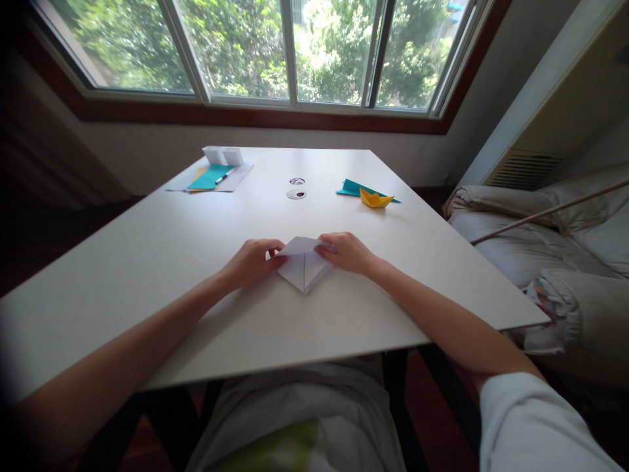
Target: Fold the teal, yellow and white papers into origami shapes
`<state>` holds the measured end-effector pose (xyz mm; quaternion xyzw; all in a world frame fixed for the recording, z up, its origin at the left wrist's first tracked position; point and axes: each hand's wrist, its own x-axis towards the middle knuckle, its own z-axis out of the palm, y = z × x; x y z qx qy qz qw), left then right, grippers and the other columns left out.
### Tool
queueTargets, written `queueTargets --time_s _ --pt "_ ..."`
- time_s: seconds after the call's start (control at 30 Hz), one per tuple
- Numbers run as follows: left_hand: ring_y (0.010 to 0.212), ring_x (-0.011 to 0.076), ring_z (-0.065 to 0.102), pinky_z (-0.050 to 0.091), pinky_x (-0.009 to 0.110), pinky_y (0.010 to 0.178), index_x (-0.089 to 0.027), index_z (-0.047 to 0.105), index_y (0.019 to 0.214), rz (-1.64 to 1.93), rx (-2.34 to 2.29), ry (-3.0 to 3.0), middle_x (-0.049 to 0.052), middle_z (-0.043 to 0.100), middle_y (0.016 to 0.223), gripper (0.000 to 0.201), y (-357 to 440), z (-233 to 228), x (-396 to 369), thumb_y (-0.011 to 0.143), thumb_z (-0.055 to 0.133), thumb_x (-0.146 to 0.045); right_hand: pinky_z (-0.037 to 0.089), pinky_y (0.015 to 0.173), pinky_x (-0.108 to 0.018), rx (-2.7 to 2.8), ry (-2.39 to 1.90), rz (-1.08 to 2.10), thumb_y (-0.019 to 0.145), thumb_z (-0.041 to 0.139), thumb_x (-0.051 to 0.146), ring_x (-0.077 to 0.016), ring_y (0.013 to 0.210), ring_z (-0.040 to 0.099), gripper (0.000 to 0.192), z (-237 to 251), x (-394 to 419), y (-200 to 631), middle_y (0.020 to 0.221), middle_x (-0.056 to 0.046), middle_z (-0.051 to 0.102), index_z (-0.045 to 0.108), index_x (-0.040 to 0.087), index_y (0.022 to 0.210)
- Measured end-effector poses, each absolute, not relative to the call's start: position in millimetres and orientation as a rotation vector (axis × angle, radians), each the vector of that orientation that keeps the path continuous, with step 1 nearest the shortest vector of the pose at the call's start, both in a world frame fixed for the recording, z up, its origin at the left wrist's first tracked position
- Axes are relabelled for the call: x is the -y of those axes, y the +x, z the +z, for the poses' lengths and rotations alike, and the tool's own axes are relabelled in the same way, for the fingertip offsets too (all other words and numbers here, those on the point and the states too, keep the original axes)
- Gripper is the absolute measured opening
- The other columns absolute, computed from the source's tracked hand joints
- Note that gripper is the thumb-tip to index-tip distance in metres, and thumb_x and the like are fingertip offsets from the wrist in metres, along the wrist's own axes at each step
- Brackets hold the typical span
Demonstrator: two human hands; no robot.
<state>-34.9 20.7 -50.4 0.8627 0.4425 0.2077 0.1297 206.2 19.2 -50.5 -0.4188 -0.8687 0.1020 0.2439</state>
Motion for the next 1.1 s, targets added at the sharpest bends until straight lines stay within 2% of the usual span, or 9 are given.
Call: queueTargets --time_s 0.13,0.27,0.33,0.5,0.67,0.77,0.93,1.1 --pt "0.065 0.0134 0.057 0.042 0.024 0.064 -0.018 0.066 0.085 0.659 -1.307 2.498 0.001 0.066 0.076 0.021 -31.9 -49.0 -18.7 0.076 0.047 -0.022 0.042 0.064 -0.023 2.366 -1.137 0.406 0.078 0.055 0.024 -0.0136 0.070 0.058 0.020 -51.8 -20.3 206.2 0.083 -0.002 0.066 0.064 0.019 0.096" --pt "0.068 0.0152 0.057 0.043 0.024 0.064 -0.017 0.066 0.079 0.628 -1.338 2.538 0.003 0.065 0.074 0.021 -28.9 -47.3 -16.9 0.077 0.046 -0.022 0.045 0.073 -0.027 2.337 -1.152 0.531 0.073 0.060 0.020 -0.0144 0.078 0.061 0.044 -52.5 -22.6 207.4 0.090 0.000 0.068 0.054 0.024 0.116" --pt "0.070 0.0157 0.058 0.044 0.025 0.065 -0.017 0.068 0.082 0.612 -1.343 2.542 0.004 0.065 0.078 0.022 -28.5 -48.1 -17.1 0.075 0.047 -0.021 0.046 0.074 -0.027 2.326 -1.136 0.562 0.071 0.061 0.019 -0.0141 0.078 0.061 0.049 -53.9 -24.1 207.2 0.090 0.000 0.068 0.051 0.024 0.119" --pt "0.071 0.0164 0.059 0.046 0.026 0.069 -0.018 0.069 0.088 0.566 -1.362 2.534 0.005 0.064 0.084 0.025 -28.4 -50.3 -17.8 0.074 0.048 -0.019 0.047 0.070 -0.025 2.333 -1.114 0.537 0.074 0.058 0.019 -0.0142 0.078 0.061 0.027 -56.1 -24.5 201.9 0.090 -0.003 0.068 0.063 0.020 0.100" --pt "0.072 0.0185 0.059 0.044 0.027 0.066 -0.018 0.067 0.072 0.519 -1.449 2.533 0.006 0.063 0.077 0.027 -26.1 -46.1 -15.4 0.081 0.043 -0.027 0.043 0.061 -0.024 2.325 -1.211 0.416 0.079 0.053 0.023 -0.0143 0.067 0.058 0.015 -50.3 -19.6 196.6 0.078 -0.003 0.066 0.063 0.018 0.088" --pt "0.069 0.0193 0.059 0.041 0.027 0.062 -0.018 0.065 0.071 0.505 -1.525 2.500 0.007 0.064 0.076 0.029 -25.3 -44.3 -14.5 0.083 0.042 -0.031 0.040 0.056 -0.023 2.290 -1.258 0.442 0.080 0.053 0.027 -0.0136 0.062 0.056 0.014 -48.7 -18.9 197.1 0.071 -0.001 0.064 0.062 0.018 0.083" --pt "0.061 0.0190 0.055 0.034 0.028 0.054 -0.017 0.063 0.066 0.502 -1.603 2.484 0.007 0.063 0.068 0.035 -25.8 -44.7 -14.9 0.084 0.040 -0.035 0.038 0.055 -0.023 2.254 -1.296 0.474 0.080 0.053 0.031 -0.0139 0.062 0.055 0.019 -49.5 -19.6 198.8 0.072 -0.001 0.064 0.064 0.017 0.086" --pt "0.056 0.0175 0.052 0.029 0.027 0.051 -0.017 0.062 0.064 0.512 -1.617 2.433 0.006 0.060 0.060 0.036 -27.2 -44.5 -14.4 0.084 0.038 -0.036 0.036 0.055 -0.022 2.253 -1.301 0.403 0.080 0.052 0.032 -0.0123 0.061 0.053 0.018 -47.7 -20.8 201.0 0.068 0.000 0.062 0.063 0.017 0.079"
